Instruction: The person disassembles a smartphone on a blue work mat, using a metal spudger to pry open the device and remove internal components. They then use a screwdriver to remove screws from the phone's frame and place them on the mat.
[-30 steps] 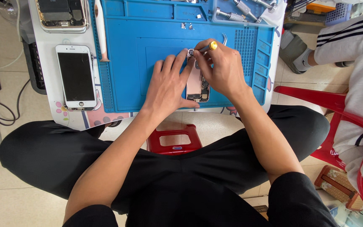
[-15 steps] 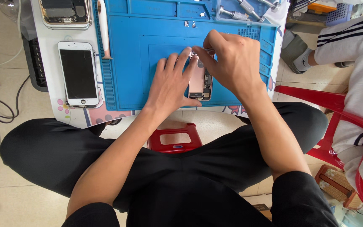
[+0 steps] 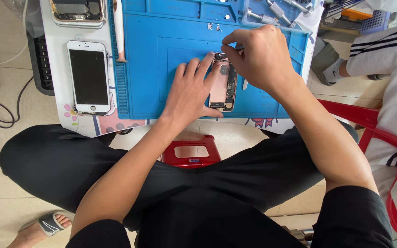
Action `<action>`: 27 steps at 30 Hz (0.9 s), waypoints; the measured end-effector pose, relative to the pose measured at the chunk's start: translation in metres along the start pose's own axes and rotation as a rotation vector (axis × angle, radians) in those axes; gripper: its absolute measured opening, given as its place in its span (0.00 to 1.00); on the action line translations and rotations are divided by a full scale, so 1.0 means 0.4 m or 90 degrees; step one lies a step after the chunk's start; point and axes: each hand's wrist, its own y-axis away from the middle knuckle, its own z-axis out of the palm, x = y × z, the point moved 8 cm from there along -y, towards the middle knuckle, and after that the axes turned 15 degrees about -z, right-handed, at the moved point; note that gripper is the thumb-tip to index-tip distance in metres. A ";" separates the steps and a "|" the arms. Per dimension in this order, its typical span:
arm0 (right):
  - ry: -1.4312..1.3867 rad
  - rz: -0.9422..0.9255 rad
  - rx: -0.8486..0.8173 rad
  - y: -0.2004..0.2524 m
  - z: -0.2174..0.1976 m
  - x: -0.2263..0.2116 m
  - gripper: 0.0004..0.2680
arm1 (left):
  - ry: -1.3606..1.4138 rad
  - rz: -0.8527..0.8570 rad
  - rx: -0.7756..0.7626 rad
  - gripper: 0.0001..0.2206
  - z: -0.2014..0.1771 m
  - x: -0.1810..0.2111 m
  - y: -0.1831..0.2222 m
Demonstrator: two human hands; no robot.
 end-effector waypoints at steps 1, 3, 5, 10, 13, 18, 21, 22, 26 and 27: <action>-0.002 -0.002 -0.002 0.003 0.002 0.000 0.06 | 0.010 0.003 -0.005 0.61 0.001 0.003 0.002; -0.013 -0.025 -0.002 -0.006 0.000 -0.014 0.07 | 0.019 0.000 -0.011 0.61 0.004 0.000 -0.001; -0.022 -0.049 -0.002 -0.014 -0.006 -0.028 0.08 | 0.027 -0.003 -0.014 0.61 0.006 -0.002 -0.003; -0.059 -0.080 -0.022 -0.021 -0.021 -0.051 0.07 | 0.011 -0.002 -0.012 0.62 -0.001 -0.003 -0.002; -0.082 -0.081 -0.036 -0.019 -0.022 -0.050 0.08 | 0.024 0.002 -0.014 0.62 0.002 0.000 0.000; -0.043 -0.083 -0.052 -0.015 -0.025 -0.054 0.07 | 0.005 0.006 -0.007 0.63 -0.001 0.001 0.001; 0.104 -0.097 -0.065 -0.008 -0.036 -0.055 0.06 | 0.008 0.010 -0.002 0.62 -0.002 0.003 -0.001; 0.169 -0.099 -0.069 -0.005 -0.039 -0.055 0.10 | 0.013 0.014 -0.001 0.61 -0.003 0.002 0.000; 0.098 -0.052 -0.044 0.003 -0.023 -0.023 0.07 | 0.045 0.011 -0.001 0.64 0.006 -0.003 -0.008; 0.031 -0.064 -0.035 -0.001 -0.023 -0.031 0.07 | 0.032 0.011 0.000 0.64 0.007 -0.001 -0.008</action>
